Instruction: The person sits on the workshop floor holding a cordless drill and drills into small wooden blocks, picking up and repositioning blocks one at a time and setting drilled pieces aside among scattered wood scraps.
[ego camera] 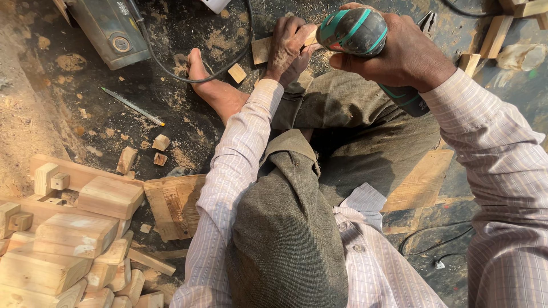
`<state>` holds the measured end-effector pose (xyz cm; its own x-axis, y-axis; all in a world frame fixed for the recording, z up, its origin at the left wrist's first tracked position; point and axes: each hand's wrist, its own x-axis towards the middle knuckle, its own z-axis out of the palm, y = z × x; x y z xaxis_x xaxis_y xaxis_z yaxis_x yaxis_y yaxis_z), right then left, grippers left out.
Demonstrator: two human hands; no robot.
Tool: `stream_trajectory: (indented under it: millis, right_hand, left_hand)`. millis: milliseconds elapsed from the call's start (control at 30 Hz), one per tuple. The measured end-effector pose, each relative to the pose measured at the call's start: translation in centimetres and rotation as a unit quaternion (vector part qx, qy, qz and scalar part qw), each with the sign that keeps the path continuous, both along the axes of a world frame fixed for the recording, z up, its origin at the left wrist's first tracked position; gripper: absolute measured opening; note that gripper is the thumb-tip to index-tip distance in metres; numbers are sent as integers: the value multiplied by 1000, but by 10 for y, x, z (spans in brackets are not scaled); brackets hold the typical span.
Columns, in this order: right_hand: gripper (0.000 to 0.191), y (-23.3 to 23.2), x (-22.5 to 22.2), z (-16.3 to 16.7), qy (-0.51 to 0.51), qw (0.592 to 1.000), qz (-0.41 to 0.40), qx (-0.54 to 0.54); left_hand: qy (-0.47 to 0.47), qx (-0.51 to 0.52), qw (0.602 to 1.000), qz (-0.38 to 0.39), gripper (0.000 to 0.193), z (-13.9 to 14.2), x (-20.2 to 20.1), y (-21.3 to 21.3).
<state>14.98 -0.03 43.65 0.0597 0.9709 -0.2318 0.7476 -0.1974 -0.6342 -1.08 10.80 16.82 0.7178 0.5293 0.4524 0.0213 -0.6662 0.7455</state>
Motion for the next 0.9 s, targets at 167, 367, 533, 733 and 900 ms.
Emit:
stream_trajectory:
  millis: [167,367,533,733,900]
  right_hand:
    - [62,-3,0,-6,-7,1000,-5,-10]
    - [53,-6,1,-11,-10,999,17,35]
    - [53,-4,2,-18,-19,1000,0,-11]
    - [52,-8,3,-26,-28,999,11,17]
    - [58,-9,3,-32,-30,999,4,17]
  left_hand:
    - [20,-9,1000,-3,46,2,-3,-1]
    - [26,-14,1000,-4,47,-1,-3,-3]
    - [12,-10,1000,-6,46,-4,-3,-2]
    - [39,2,999,3,50,-4,-5,-4]
    - [35,-11,999,-1,47,-1,-5,-3]
